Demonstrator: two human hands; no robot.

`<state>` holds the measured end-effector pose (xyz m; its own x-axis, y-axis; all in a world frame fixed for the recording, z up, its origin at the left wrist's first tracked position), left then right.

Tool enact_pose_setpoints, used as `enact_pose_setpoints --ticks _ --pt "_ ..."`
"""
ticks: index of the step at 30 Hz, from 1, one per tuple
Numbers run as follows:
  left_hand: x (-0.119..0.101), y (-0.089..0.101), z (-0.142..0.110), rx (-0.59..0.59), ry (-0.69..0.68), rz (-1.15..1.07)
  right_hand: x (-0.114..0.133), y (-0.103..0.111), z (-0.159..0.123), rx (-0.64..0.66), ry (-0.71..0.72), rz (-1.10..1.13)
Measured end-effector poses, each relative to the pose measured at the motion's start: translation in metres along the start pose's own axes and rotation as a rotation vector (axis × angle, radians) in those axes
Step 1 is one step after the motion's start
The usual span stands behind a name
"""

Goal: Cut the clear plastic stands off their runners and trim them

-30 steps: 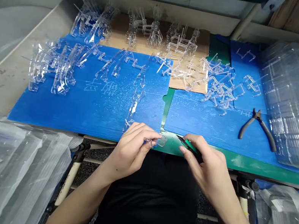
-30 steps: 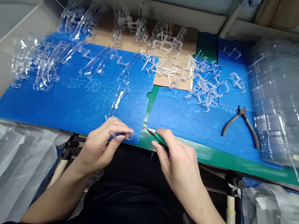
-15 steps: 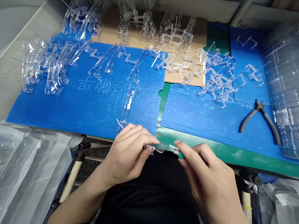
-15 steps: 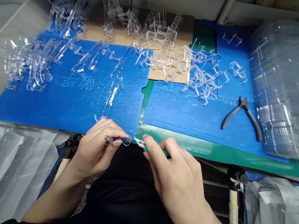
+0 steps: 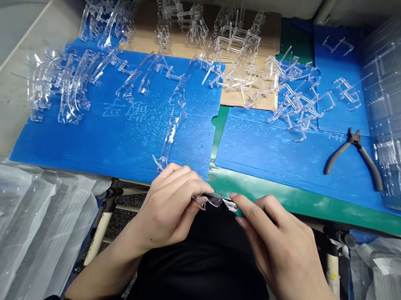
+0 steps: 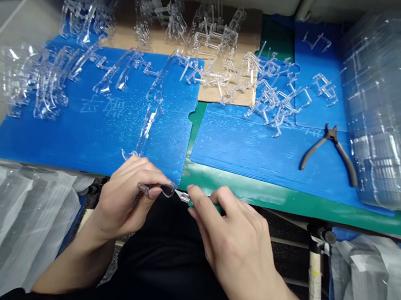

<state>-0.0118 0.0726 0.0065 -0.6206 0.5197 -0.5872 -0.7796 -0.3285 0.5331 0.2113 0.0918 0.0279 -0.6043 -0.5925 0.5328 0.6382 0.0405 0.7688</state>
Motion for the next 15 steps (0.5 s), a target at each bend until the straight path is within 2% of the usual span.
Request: enact_pose_setpoints --ticks 8,12,13,15 --pt "0.0 0.001 0.0 0.027 0.02 -0.035 -0.004 0.001 0.0 0.01 -0.028 0.034" --pt "-0.005 0.003 -0.002 0.04 0.063 -0.133 -0.016 -0.001 0.001 -0.005 -0.103 0.056" --pt "-0.006 0.003 -0.003 0.038 0.112 -0.199 -0.018 -0.002 0.001 -0.016 -0.131 0.087" --pt "-0.006 0.001 -0.005 0.03 0.327 -0.404 -0.022 -0.001 0.003 -0.039 -0.191 0.207"
Point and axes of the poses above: each hand's wrist, its own z-axis towards the middle knuckle, its own y-axis out of the back of the hand, x = y × z, the point moved 3 cm from there along z, towards the middle knuckle, and after that the axes turned 15 degrees about -x, right-handed, at the moved point
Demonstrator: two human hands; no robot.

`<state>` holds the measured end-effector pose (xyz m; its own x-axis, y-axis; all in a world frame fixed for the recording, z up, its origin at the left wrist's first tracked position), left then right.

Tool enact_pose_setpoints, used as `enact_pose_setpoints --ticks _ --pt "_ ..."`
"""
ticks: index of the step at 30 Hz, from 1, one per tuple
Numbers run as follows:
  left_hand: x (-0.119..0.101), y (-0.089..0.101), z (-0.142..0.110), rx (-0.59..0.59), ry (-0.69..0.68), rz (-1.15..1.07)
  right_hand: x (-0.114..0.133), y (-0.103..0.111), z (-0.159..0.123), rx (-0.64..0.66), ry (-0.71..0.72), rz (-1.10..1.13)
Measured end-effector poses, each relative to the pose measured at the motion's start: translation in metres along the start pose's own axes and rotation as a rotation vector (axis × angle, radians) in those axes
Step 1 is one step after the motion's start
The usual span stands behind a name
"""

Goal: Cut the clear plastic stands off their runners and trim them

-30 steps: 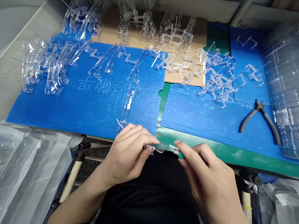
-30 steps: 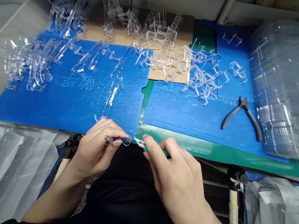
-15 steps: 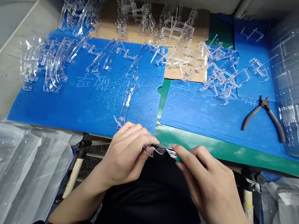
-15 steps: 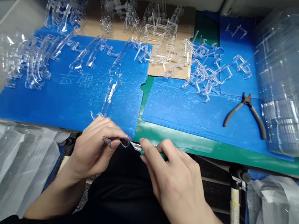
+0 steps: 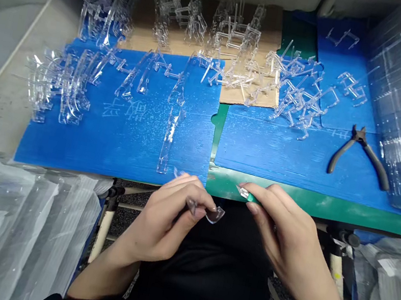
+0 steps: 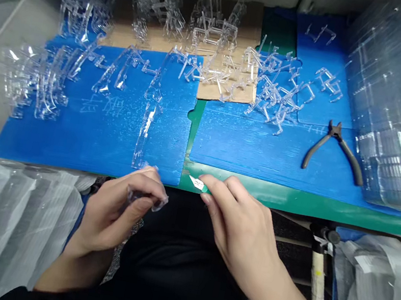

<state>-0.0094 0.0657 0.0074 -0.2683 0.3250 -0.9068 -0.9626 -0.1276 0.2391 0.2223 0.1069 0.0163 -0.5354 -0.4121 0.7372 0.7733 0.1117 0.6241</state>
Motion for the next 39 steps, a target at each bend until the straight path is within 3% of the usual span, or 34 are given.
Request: enact_pose_setpoints --ticks 4,6,8,18,20,23,26,33,39 --pt "0.008 -0.017 -0.004 0.0 0.556 -0.666 0.005 -0.001 0.008 -0.033 -0.16 0.345" --pt "0.009 -0.028 -0.006 0.036 0.708 -0.889 0.01 -0.003 0.013 -0.034 -0.251 0.486" --pt "0.01 -0.035 -0.007 0.053 0.77 -0.957 0.014 -0.005 0.017 -0.042 -0.302 0.577" --pt "0.007 -0.038 -0.011 0.112 0.709 -0.953 0.014 -0.004 0.016 -0.042 -0.302 0.602" --pt "0.008 -0.036 -0.012 0.114 0.635 -0.849 0.011 -0.003 0.012 -0.027 -0.297 0.532" --pt "0.009 -0.029 -0.011 0.114 0.463 -0.519 0.005 0.002 0.001 -0.029 -0.262 0.385" --pt "0.009 -0.023 -0.01 0.152 0.389 -0.361 0.002 0.006 -0.011 -0.034 -0.171 0.222" --pt "0.006 -0.023 -0.008 0.197 0.502 -0.551 0.017 0.009 -0.015 -0.008 0.138 0.039" --pt "0.001 -0.021 -0.005 0.255 0.454 -0.445 0.027 0.01 -0.017 0.023 0.241 -0.084"
Point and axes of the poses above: each hand's wrist, its own z-axis towards the middle knuckle, its own y-axis out of the back of the hand, x = y × z, the point moved 3 cm from there along z, towards the middle knuckle, and after that the axes turned 15 degrees about -x, right-handed, at the moved point
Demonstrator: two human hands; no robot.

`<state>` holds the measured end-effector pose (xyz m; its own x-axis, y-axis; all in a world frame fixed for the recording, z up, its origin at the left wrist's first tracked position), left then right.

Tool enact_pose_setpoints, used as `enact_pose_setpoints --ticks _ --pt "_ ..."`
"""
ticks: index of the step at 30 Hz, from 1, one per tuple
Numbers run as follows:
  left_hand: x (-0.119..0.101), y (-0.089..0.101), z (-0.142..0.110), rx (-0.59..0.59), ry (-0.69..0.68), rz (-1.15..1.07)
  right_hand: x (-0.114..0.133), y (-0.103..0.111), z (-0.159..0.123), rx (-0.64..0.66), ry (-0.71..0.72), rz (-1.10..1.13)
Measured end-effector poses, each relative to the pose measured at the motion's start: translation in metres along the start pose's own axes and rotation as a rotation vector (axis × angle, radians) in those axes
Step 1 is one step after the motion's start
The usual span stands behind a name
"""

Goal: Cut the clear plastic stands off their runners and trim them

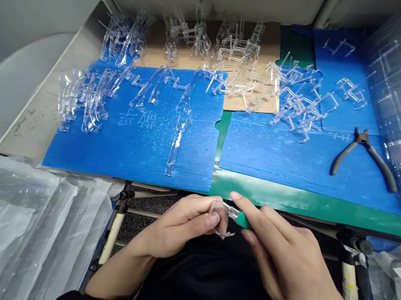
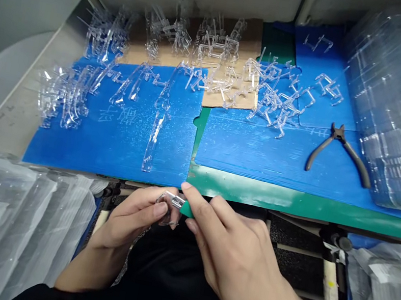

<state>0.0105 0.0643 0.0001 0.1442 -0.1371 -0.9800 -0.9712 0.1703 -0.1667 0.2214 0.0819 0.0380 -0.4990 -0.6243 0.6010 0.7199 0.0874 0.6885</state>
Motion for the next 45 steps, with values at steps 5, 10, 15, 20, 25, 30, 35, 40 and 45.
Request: enact_pose_setpoints --ticks 5,10,15,20,25,30,35,40,45 --pt "-0.002 0.001 0.0 0.016 -0.018 -0.005 0.003 -0.001 0.0 0.004 0.02 0.015" --pt "-0.003 0.001 0.0 0.03 -0.05 -0.003 0.006 -0.002 -0.002 0.027 -0.007 0.05" --pt "-0.006 0.001 0.002 0.035 -0.111 0.029 0.01 -0.001 -0.005 0.038 -0.009 0.039" --pt "-0.008 -0.001 0.002 0.022 -0.121 0.02 0.01 0.001 -0.006 0.035 -0.056 0.064" --pt "-0.008 -0.003 0.002 0.035 -0.14 0.047 0.01 0.003 -0.006 0.014 -0.053 0.052" --pt "-0.01 -0.004 0.002 0.022 -0.166 0.109 0.011 0.005 -0.007 0.01 -0.056 0.021" --pt "-0.009 -0.005 0.0 -0.006 -0.172 0.14 0.01 0.006 -0.008 0.021 -0.102 0.081" --pt "-0.007 -0.003 -0.003 -0.026 -0.17 0.154 0.01 0.006 -0.011 0.003 -0.152 0.107" --pt "-0.007 -0.004 -0.002 -0.028 -0.183 0.172 0.011 0.004 -0.013 -0.001 -0.176 0.111"
Point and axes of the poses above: each hand's wrist, its own z-axis towards the middle knuckle, its own y-axis out of the back of the hand, x = y × z, the point moved 3 cm from there along z, towards the middle knuckle, and after that the axes turned 15 degrees about -x, right-handed, at the moved point
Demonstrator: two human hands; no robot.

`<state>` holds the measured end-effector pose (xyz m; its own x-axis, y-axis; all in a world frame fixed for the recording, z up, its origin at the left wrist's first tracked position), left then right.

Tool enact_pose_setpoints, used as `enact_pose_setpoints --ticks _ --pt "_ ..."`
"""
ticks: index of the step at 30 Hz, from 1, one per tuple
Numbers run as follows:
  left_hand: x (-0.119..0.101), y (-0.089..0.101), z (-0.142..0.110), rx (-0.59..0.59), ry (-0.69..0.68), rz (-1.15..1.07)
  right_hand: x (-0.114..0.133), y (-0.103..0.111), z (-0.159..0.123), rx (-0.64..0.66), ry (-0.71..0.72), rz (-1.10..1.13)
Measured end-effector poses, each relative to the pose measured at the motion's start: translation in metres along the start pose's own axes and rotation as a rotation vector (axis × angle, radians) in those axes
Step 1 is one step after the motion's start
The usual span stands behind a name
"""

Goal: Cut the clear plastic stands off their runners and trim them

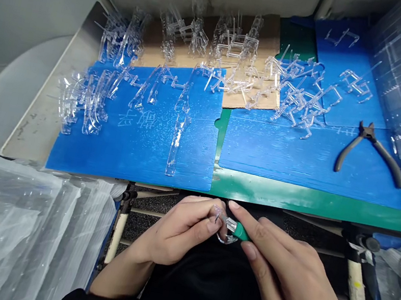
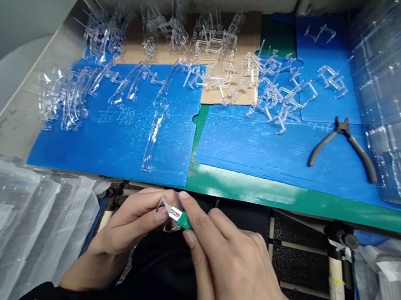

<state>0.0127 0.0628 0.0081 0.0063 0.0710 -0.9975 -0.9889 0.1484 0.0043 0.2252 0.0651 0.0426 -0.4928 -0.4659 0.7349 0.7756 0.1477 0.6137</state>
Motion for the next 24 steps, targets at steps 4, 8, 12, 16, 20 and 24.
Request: enact_pose_setpoints --ticks 4,8,12,16,20,24 --pt "-0.004 -0.001 0.0 0.043 -0.005 -0.024 -0.008 -0.005 0.002 -0.018 -0.062 0.049" --pt "-0.005 0.0 -0.002 0.024 0.028 -0.049 -0.016 -0.007 0.005 -0.037 -0.12 0.12" --pt "-0.001 0.002 -0.004 0.011 0.071 -0.059 -0.016 -0.006 0.007 -0.076 -0.131 0.174" --pt "0.003 -0.002 -0.003 -0.064 0.07 -0.15 -0.021 -0.009 0.009 -0.135 -0.245 0.266" --pt "0.001 0.003 0.005 -0.465 -0.056 -0.562 -0.035 -0.026 0.01 -0.303 -0.489 0.499" --pt "0.0 0.013 0.009 -0.843 -0.077 -0.748 -0.043 -0.052 0.006 -0.264 -0.654 0.709"
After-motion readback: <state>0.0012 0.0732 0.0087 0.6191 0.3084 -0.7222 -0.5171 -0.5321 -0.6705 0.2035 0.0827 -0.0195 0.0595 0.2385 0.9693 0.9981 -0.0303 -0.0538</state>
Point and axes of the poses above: each hand's wrist, its own z-axis towards the middle knuckle, its own y-axis out of the back of the hand, x = y × z, the point moved 3 cm from there along z, towards the middle knuckle, and after that the axes turned 15 degrees about -x, right-handed, at the moved point
